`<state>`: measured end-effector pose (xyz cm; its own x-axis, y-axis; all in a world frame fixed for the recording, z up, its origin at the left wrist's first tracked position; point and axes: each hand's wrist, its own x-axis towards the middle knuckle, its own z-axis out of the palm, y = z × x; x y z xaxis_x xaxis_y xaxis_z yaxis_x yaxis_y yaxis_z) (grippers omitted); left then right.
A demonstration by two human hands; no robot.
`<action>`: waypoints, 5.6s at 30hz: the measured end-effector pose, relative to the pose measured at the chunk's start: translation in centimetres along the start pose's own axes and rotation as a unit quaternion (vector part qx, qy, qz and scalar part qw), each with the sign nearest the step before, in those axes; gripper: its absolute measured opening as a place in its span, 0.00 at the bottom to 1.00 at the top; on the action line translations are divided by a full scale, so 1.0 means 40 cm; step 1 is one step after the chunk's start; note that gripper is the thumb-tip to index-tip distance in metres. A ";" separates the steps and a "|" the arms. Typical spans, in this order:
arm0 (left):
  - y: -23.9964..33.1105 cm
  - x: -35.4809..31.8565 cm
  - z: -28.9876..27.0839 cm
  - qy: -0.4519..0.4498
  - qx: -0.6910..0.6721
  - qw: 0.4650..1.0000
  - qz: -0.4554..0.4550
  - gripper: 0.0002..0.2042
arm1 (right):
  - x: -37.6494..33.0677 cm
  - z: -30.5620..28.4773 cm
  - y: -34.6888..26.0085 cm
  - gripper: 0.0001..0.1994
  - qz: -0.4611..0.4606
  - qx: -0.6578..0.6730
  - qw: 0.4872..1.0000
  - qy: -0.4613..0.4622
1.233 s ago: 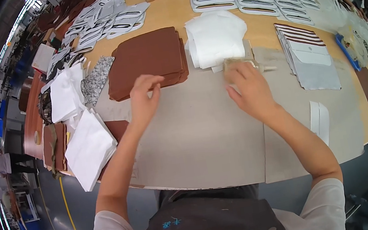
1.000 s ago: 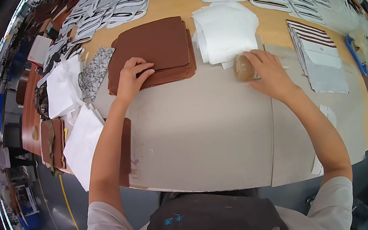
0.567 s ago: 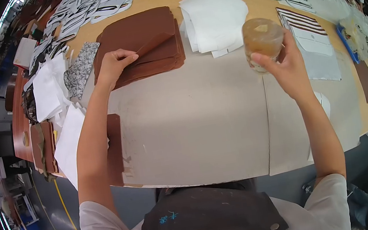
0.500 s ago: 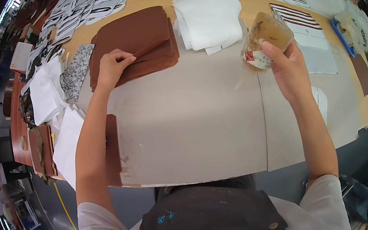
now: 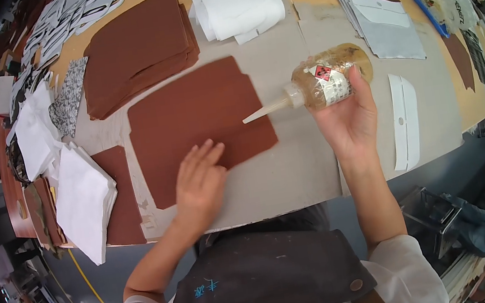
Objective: Applying glue to leather panels and attaching paper linings and reinforcement strips to prepare them for assembly.
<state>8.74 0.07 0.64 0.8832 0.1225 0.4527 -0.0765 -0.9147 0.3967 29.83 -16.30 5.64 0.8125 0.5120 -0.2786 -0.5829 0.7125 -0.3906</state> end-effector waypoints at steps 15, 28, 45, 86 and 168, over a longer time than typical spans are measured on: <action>-0.028 -0.102 -0.112 -0.044 0.057 0.974 -0.214 0.26 | 0.100 0.115 0.205 0.26 0.082 -0.146 0.982 -0.088; -0.017 -0.136 -0.097 -0.039 0.032 0.969 -0.241 0.26 | 0.176 0.137 0.385 0.22 -0.005 -0.410 0.897 -0.163; -0.017 -0.133 -0.105 -0.040 0.006 0.967 -0.250 0.25 | 0.168 0.156 0.405 0.17 -0.039 -0.437 0.883 -0.169; -0.038 -0.160 -0.110 0.106 -0.102 0.945 -0.292 0.20 | 0.083 0.132 0.406 0.17 -0.021 -0.427 0.889 -0.163; -0.109 -0.109 -0.117 0.046 0.073 0.989 -0.116 0.12 | 0.110 0.178 0.255 0.18 -0.183 -0.555 0.768 -0.264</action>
<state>3.07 5.30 0.67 0.8226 0.3643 0.4365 0.1974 -0.9030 0.3816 27.46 -3.35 6.68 0.6370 0.7070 0.3072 0.2814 0.1577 -0.9465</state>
